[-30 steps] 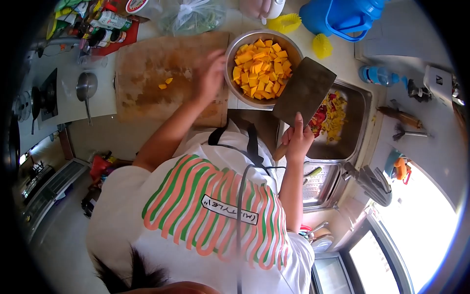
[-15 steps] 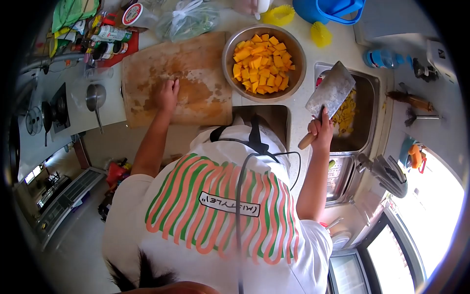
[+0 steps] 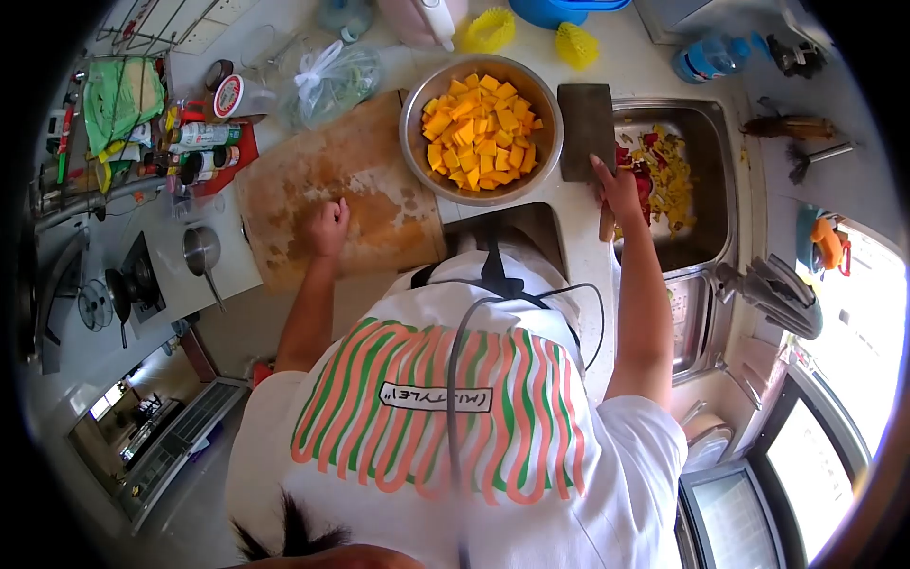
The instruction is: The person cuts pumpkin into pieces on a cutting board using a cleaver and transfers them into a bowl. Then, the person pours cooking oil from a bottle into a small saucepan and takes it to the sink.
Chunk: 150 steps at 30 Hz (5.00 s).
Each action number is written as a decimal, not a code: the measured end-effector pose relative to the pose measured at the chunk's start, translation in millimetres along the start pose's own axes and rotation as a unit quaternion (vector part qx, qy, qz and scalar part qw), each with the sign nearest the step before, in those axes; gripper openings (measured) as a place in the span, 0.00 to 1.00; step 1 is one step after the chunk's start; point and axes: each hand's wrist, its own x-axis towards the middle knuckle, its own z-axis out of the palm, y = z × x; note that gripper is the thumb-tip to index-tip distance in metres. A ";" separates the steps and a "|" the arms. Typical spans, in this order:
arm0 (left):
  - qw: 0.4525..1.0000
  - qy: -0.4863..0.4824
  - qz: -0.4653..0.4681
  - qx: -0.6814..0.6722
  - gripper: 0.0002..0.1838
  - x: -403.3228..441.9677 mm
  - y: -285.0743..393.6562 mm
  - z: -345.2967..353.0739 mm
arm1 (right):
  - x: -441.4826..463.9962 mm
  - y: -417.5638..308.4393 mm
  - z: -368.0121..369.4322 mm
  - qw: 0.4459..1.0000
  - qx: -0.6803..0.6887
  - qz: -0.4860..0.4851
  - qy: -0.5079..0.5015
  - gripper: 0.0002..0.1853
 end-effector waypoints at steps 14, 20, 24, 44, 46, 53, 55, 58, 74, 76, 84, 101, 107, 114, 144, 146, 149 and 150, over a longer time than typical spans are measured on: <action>0.983 -0.010 -0.180 -0.027 0.15 11.2 32.2 1.1 | 43.7 -12.8 22.8 0.969 -0.149 -0.168 0.101 0.28; 0.985 -0.076 -0.138 0.075 0.16 2.7 43.3 0.0 | 51.4 19.6 1.7 0.982 -0.110 -0.142 0.054 0.25; 0.989 -0.059 -0.123 0.059 0.17 -7.1 37.3 10.1 | 51.0 23.3 -3.6 0.983 -0.127 -0.103 0.084 0.21; 0.940 -0.293 0.125 -0.120 0.43 151.8 217.3 36.7 | -59.9 46.1 -54.6 0.893 0.386 0.047 0.227 0.08; 0.914 -0.355 0.186 -0.064 0.50 145.3 204.8 49.3 | -117.0 58.4 -55.4 0.880 0.373 0.061 0.289 0.07; 0.968 -0.156 0.046 -0.192 0.52 164.3 217.2 85.2 | -257.1 160.2 -44.1 0.746 0.451 0.165 0.461 0.05; 0.951 -0.169 0.025 -0.258 0.48 162.1 218.3 84.0 | -270.7 187.2 -40.4 0.714 0.474 0.200 0.475 0.06; 0.901 -0.237 0.013 -0.364 0.40 163.4 210.0 73.3 | -281.1 224.6 -45.0 0.705 0.470 0.222 0.483 0.06; 0.263 -0.376 -0.322 -0.828 0.39 172.6 176.7 -13.3 | -276.5 281.5 -52.2 0.822 0.144 0.306 0.459 0.20; 0.375 -0.379 -0.285 -0.797 0.39 167.5 172.2 -16.8 | -277.6 284.0 -49.4 0.827 0.080 0.294 0.473 0.20; 0.526 -0.367 -0.284 -0.713 0.22 128.7 125.3 -28.6 | -345.7 230.9 65.3 0.728 -0.183 0.009 0.661 0.19; 0.711 -0.461 -0.039 -0.530 0.19 -13.5 127.3 -88.4 | -448.1 439.3 154.7 0.702 -0.189 0.377 0.575 0.32; 0.752 -0.562 0.135 -0.318 0.21 -58.9 145.6 -123.9 | -437.9 481.9 91.0 0.752 -0.198 0.480 0.407 0.20; 0.660 -0.694 0.155 -0.240 0.20 -162.3 219.6 -105.0 | -514.2 521.7 183.0 0.692 -0.214 0.230 0.651 0.12; 0.727 -0.478 0.470 -0.146 0.19 -626.1 685.2 223.9 | -562.3 560.5 404.3 0.714 0.276 0.295 0.572 0.26; 0.732 -0.482 0.448 -0.175 0.19 -634.2 687.4 231.7 | -549.8 543.3 430.2 0.704 0.334 0.336 0.529 0.26; 0.721 -0.498 0.415 -0.247 0.19 -638.6 672.2 215.5 | -520.9 530.0 479.5 0.716 0.396 0.317 0.479 0.27; 0.715 -0.503 0.398 -0.278 0.19 -634.2 659.2 201.6 | -516.2 523.6 483.3 0.714 0.427 0.304 0.464 0.28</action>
